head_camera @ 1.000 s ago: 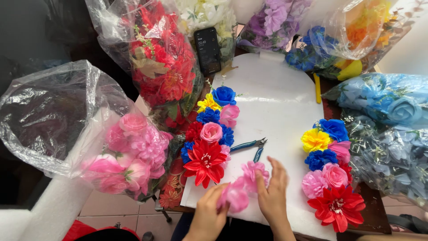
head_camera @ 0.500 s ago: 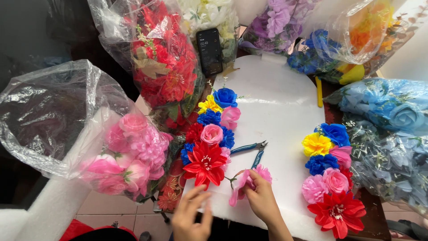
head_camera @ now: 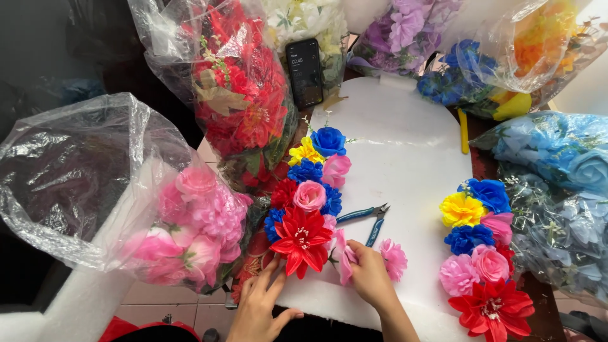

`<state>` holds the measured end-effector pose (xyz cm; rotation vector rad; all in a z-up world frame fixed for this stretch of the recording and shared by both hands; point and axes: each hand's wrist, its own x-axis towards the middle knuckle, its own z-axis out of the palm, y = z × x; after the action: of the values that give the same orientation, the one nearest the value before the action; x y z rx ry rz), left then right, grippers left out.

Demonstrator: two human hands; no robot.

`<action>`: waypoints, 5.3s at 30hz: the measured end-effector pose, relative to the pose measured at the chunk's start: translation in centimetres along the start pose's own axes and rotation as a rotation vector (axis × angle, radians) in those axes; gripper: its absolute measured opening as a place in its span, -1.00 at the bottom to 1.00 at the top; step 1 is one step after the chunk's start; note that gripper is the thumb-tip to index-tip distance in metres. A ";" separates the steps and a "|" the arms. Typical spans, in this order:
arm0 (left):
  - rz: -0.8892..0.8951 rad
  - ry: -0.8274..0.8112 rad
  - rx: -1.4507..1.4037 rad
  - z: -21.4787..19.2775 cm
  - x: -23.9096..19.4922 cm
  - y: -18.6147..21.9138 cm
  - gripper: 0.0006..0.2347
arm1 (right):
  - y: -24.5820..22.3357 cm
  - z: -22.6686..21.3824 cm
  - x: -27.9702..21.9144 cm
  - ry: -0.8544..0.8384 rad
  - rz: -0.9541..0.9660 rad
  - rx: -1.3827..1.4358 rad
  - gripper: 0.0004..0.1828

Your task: Trimming the stems of artificial flowers with pliers and arranging them on a foam template to create a floral display.

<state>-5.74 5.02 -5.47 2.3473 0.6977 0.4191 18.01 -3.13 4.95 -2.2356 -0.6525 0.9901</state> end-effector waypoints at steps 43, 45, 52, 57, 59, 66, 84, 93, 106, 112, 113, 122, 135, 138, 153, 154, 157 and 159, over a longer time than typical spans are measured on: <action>-0.230 0.673 -0.226 -1.5 0.8 7.5 -0.85 | 7.8 -7.0 -1.4 0.128 -0.406 -0.270 -0.64; -0.256 0.683 -0.251 -1.7 0.4 8.1 -0.87 | 7.4 -6.7 -2.5 0.137 -0.430 -0.194 -0.76; -0.285 0.355 -1.063 0.2 -1.6 7.2 -0.48 | 3.2 0.7 -6.3 -0.162 -0.606 0.060 -0.91; -0.625 0.330 -1.040 -0.5 -0.9 6.0 -0.77 | 1.9 4.6 -6.2 -0.194 -0.494 0.031 -0.72; -0.609 0.364 -0.788 -0.5 -0.6 4.8 -0.81 | 2.5 6.0 -5.6 -0.174 -0.390 -0.069 -0.54; -0.638 0.274 -0.691 -1.8 0.4 4.9 -0.87 | 3.6 7.1 -5.4 -0.059 -0.425 -0.173 -0.62; 0.042 0.797 0.368 -32.4 5.7 6.9 -0.70 | 4.6 -2.3 -7.3 0.427 -0.388 0.123 -0.79; -1.028 -0.406 0.506 -29.0 11.3 2.1 -0.65 | 7.9 -6.4 -7.8 0.621 -0.357 0.110 -0.84; -0.443 -0.559 0.593 -31.9 14.6 8.5 -0.73 | 12.9 -8.2 -11.3 1.196 -0.429 0.222 -0.87; -0.200 -0.584 -0.018 -20.8 15.8 16.9 -0.75 | 19.2 -6.0 -12.8 1.427 -0.338 0.008 -0.64; -0.170 -0.583 -0.125 -18.3 15.2 18.3 -0.76 | 19.7 -5.3 -13.0 1.429 -0.308 -0.024 -0.56; -0.210 -0.665 -0.798 7.3 15.4 21.2 -0.95 | 23.1 -2.9 -11.6 1.264 -0.325 0.298 -0.23; -0.531 -0.726 -0.793 15.9 17.3 21.0 -0.80 | 23.8 -3.2 -11.0 1.126 -0.149 0.449 0.17; -0.525 -0.698 -0.725 15.3 17.4 21.5 -0.78 | 24.0 -2.9 -10.7 1.173 -0.189 0.351 0.17; 0.025 -0.486 -0.230 18.0 15.5 21.0 -0.82 | 23.1 -2.8 -10.3 1.272 -0.256 0.146 0.08; 0.025 -0.497 -0.238 18.1 15.6 20.8 -0.80 | 23.1 -2.8 -10.2 1.273 -0.256 0.134 0.07; -0.026 -0.505 -0.318 17.0 15.8 21.3 -0.72 | 22.7 -2.9 -10.5 1.248 -0.255 0.168 0.04; -0.075 -0.492 -0.389 16.0 15.9 21.4 -0.62 | 23.3 -2.9 -10.5 1.218 -0.263 0.216 0.03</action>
<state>22.34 -7.55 -1.31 1.9356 0.4195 -0.0609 18.40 -27.07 -4.47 -1.9993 -0.2235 -0.4586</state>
